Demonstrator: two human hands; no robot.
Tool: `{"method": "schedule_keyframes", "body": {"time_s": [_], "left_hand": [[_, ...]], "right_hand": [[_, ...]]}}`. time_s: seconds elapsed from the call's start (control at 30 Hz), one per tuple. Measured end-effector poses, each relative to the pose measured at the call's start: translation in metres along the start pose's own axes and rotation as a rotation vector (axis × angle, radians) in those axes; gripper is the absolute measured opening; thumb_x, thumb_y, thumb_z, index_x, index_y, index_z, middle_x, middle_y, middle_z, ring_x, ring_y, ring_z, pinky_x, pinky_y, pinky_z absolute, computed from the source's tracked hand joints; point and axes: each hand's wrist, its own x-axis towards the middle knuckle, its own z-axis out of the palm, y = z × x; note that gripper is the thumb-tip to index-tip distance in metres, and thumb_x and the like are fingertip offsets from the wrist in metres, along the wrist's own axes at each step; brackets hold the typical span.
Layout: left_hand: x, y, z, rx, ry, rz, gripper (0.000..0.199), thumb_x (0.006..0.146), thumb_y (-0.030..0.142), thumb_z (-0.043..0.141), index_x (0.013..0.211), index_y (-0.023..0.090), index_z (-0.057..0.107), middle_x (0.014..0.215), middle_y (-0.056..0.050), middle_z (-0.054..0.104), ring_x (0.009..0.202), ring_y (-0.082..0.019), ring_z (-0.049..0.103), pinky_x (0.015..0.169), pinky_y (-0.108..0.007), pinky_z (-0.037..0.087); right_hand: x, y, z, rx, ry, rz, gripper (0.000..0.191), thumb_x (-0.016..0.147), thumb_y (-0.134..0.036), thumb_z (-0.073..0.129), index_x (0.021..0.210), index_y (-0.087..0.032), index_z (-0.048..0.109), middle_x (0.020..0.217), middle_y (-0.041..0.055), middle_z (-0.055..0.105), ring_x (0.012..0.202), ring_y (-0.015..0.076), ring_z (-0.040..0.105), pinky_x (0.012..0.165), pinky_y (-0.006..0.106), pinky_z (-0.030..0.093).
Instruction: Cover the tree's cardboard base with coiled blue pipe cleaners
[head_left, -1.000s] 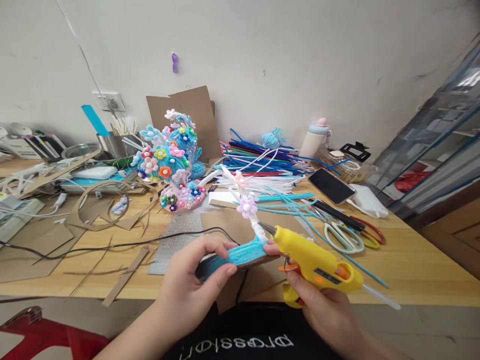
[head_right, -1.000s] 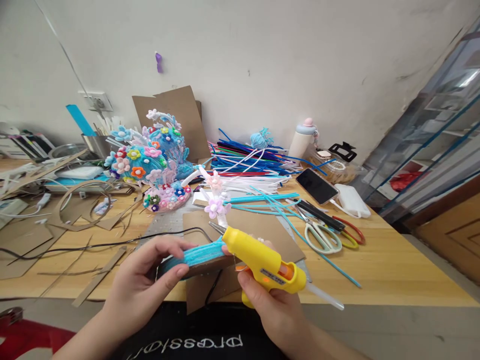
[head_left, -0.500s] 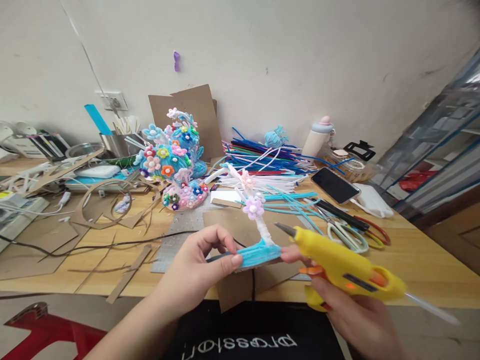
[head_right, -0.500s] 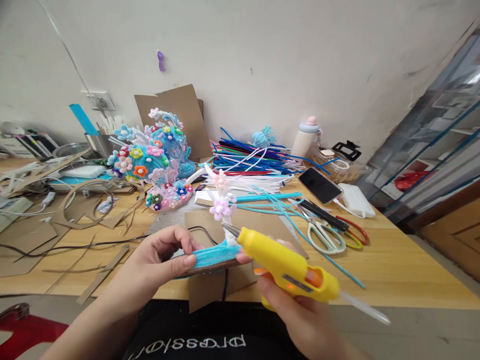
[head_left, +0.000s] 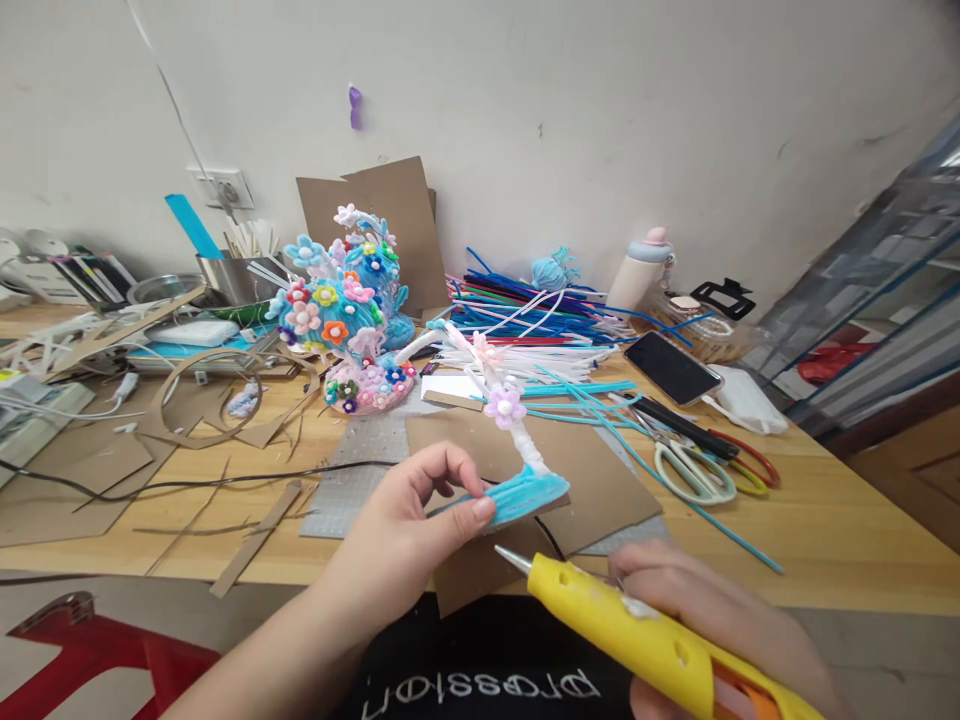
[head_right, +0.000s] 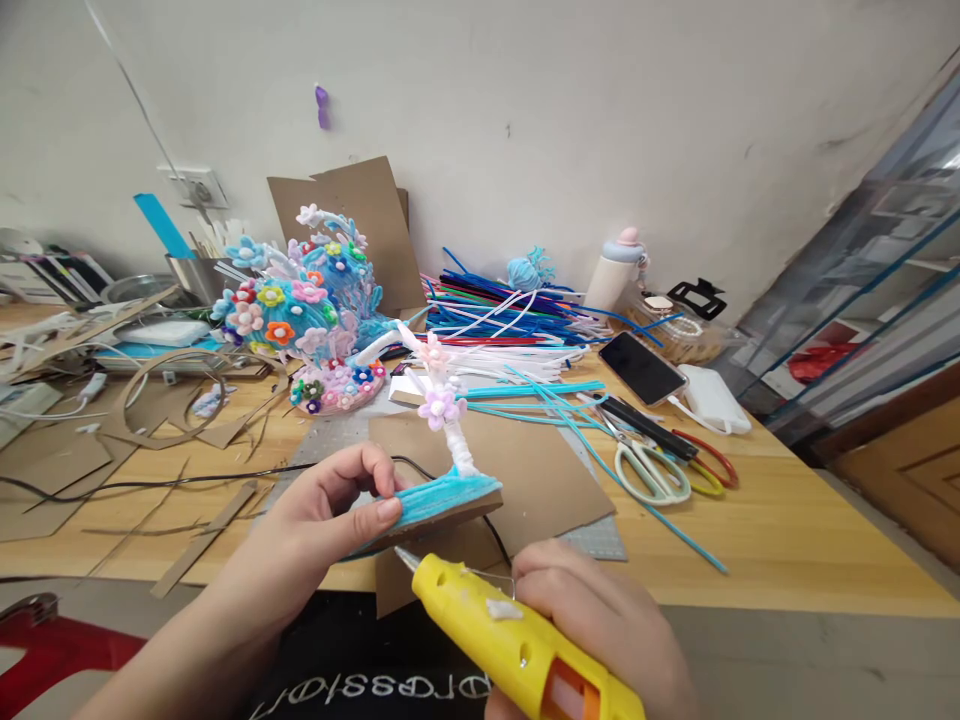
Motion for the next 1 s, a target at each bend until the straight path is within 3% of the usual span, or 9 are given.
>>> {"method": "schedule_keyframes", "body": {"time_s": [0.1,0.33,0.5,0.83,1.0], "left_hand": [[-0.001,0.001,0.002,-0.006,0.012,0.0,0.026,0.079,0.041,0.072,0.08,0.021,0.057,0.081,0.002,0.059,0.077,-0.014,0.051,0.071,-0.027,0.037],[-0.001,0.002,0.004,0.017,0.029,0.02,0.024,0.079,0.04,0.071,0.08,0.021,0.057,0.078,0.003,0.055,0.074,-0.014,0.046,0.068,-0.026,0.034],[0.0,0.003,0.006,-0.007,0.014,0.004,0.027,0.079,0.042,0.071,0.08,0.02,0.055,0.082,0.0,0.058,0.078,-0.016,0.05,0.071,-0.028,0.037],[-0.001,0.003,0.006,-0.004,0.021,0.012,0.027,0.078,0.042,0.072,0.08,0.02,0.056,0.082,-0.001,0.059,0.078,-0.016,0.05,0.072,-0.029,0.037],[0.0,0.001,0.005,-0.015,0.023,0.013,0.025,0.078,0.04,0.072,0.08,0.02,0.057,0.081,0.001,0.058,0.077,-0.015,0.05,0.072,-0.028,0.037]], "right_hand": [[-0.001,-0.003,0.002,-0.015,0.009,-0.002,0.035,0.087,-0.063,0.059,0.09,-0.029,0.062,0.081,0.0018,0.07,0.066,0.0181,0.069,0.059,0.026,0.051],[0.003,0.004,-0.001,-0.032,-0.118,-0.061,0.028,0.091,-0.053,0.06,0.088,-0.025,0.06,0.077,0.0026,0.067,0.064,0.0169,0.067,0.056,0.025,0.051],[-0.001,0.014,0.007,0.013,-0.039,-0.108,0.034,0.091,-0.057,0.055,0.08,-0.025,0.057,0.065,-0.0004,0.061,0.052,0.0149,0.06,0.045,0.024,0.044],[-0.004,0.017,0.01,-0.054,-0.036,-0.117,0.037,0.092,-0.058,0.053,0.075,-0.024,0.056,0.063,-0.0014,0.058,0.05,0.0136,0.057,0.043,0.024,0.042],[-0.001,0.013,0.006,-0.139,0.001,-0.123,0.04,0.093,-0.06,0.052,0.076,-0.024,0.056,0.064,-0.0006,0.062,0.049,0.0137,0.061,0.045,0.023,0.047]]}}
